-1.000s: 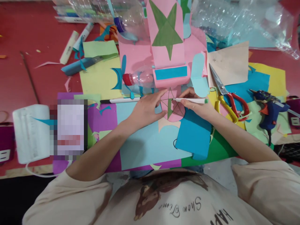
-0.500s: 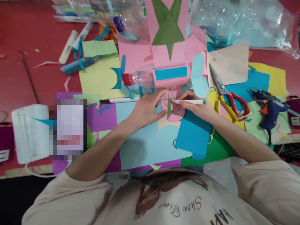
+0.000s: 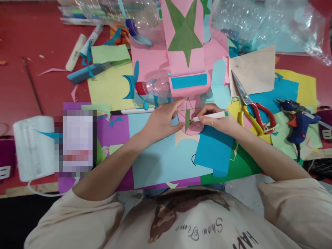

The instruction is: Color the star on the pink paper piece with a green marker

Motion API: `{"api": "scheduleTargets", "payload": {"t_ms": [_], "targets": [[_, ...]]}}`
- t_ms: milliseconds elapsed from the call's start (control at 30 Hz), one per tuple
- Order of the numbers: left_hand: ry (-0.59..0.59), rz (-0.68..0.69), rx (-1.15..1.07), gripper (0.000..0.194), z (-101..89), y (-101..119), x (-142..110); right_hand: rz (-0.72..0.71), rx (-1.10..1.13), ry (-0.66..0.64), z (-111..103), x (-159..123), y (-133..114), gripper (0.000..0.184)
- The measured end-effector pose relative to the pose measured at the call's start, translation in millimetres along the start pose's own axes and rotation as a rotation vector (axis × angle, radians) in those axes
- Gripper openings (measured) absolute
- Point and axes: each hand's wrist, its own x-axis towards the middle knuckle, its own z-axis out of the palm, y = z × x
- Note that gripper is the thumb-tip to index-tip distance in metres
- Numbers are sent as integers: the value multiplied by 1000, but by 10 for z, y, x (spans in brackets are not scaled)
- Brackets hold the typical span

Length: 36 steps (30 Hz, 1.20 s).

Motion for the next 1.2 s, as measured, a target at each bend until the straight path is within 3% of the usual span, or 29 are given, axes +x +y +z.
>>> {"api": "scheduleTargets", "payload": {"t_ms": [133,300,567,967,1200], "targets": [[-7,1,14,70,-3,-2,5,41,21,-11,-10,9,29,22],[16,29,27,69,7,-19,0,-18,-2,33,-14,35,32,14],[18,36,13,68,13,-22,0,25,-14,-11,-6,8,0,23],[24,43,6,69,23,-33,-3,-36,-14,3,-27,43,16,14],[20,38,1,69,26,-35,-5,37,-22,-49,-37,40,28,20]]}}
